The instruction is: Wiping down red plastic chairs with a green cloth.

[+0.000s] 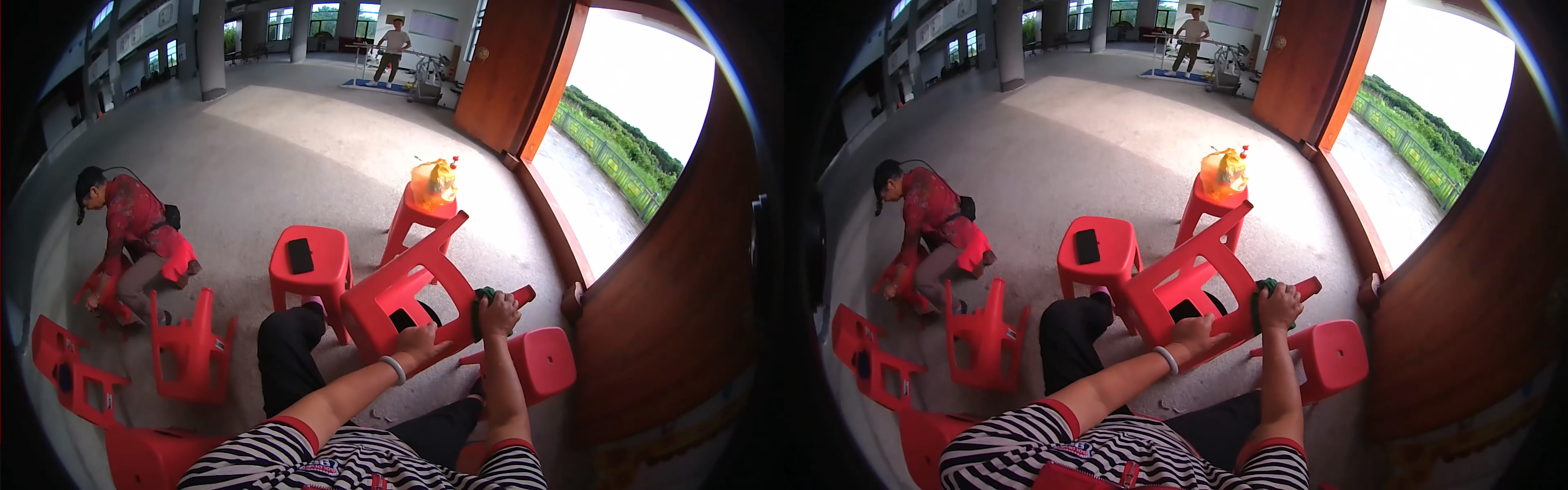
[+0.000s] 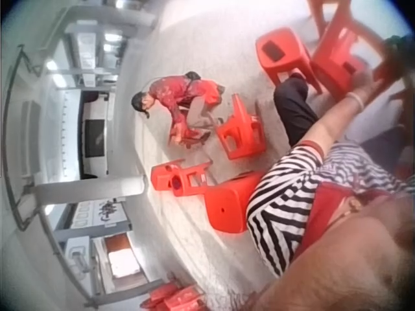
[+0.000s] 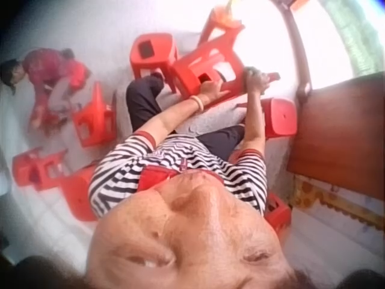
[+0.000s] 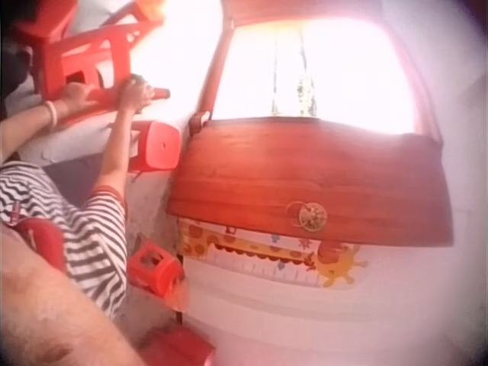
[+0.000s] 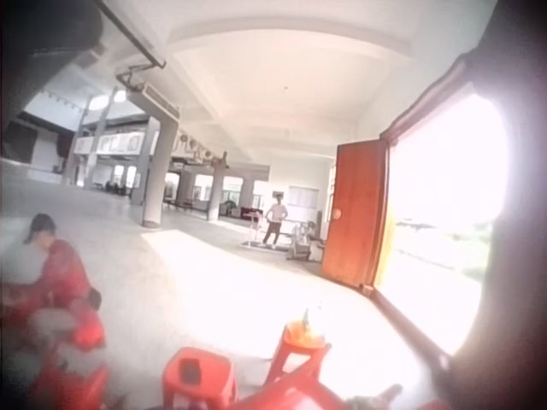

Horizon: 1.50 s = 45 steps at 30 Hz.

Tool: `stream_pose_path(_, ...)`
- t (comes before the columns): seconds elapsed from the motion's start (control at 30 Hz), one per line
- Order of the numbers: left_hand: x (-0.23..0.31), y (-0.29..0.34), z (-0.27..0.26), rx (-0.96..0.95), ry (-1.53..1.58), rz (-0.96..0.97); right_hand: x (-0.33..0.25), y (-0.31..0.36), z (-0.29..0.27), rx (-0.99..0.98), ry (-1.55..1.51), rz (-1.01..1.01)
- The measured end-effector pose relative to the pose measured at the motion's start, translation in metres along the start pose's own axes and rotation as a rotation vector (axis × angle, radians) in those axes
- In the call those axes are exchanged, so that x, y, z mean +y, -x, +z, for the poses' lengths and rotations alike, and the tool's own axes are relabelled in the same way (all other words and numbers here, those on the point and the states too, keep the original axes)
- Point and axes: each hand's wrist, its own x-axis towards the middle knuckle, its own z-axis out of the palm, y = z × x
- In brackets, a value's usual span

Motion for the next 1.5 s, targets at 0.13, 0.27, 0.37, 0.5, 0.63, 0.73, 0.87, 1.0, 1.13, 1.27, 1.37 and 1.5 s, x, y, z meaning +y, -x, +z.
stream_pose_path(0.13, -0.001, -0.004, -0.009, -0.010, 0.022, -0.019, 0.008, -0.024, 0.011, -0.008, 0.063, 0.052)
stream_pose_path(0.27, 0.003, -0.005, -0.015, -0.016, 0.021, -0.030, 0.020, -0.054, 0.018, -0.087, 0.141, 0.191)
stream_pose_path(0.37, 0.007, -0.005, -0.012, -0.047, -0.007, -0.059, 0.018, -0.061, 0.017, -0.092, 0.160, 0.265)
stream_pose_path(0.5, 0.008, -0.004, -0.016, -0.035, 0.005, -0.065, 0.015, -0.056, 0.018, -0.042, 0.105, 0.256)
stream_pose_path(0.63, 0.011, -0.003, -0.016, -0.048, 0.003, -0.051, 0.018, -0.056, 0.017, -0.015, 0.097, 0.241)
stream_pose_path(0.73, 0.008, -0.001, -0.012, 0.051, 0.010, -0.025, 0.013, -0.055, 0.015, -0.026, 0.067, 0.245)
stream_pose_path(0.87, 0.010, -0.002, -0.016, 0.009, 0.003, -0.024, 0.018, -0.055, 0.016, -0.007, 0.058, 0.245)
stream_pose_path(1.0, 0.008, 0.000, -0.014, 0.052, 0.012, 0.013, 0.017, -0.054, 0.011, -0.030, 0.056, 0.244)
stream_pose_path(1.13, 0.009, 0.002, -0.013, 0.053, 0.000, 0.010, 0.021, -0.053, 0.017, 0.011, 0.070, 0.233)
stream_pose_path(1.27, 0.007, 0.005, -0.009, 0.057, -0.017, 0.020, 0.023, -0.050, 0.020, 0.004, 0.073, 0.232)
stream_pose_path(1.37, 0.007, 0.005, -0.008, 0.063, -0.032, 0.028, 0.023, -0.049, 0.020, -0.003, 0.067, 0.231)
stream_pose_path(1.5, 0.006, 0.005, -0.009, 0.072, -0.030, 0.039, 0.023, -0.049, 0.018, 0.018, 0.066, 0.220)
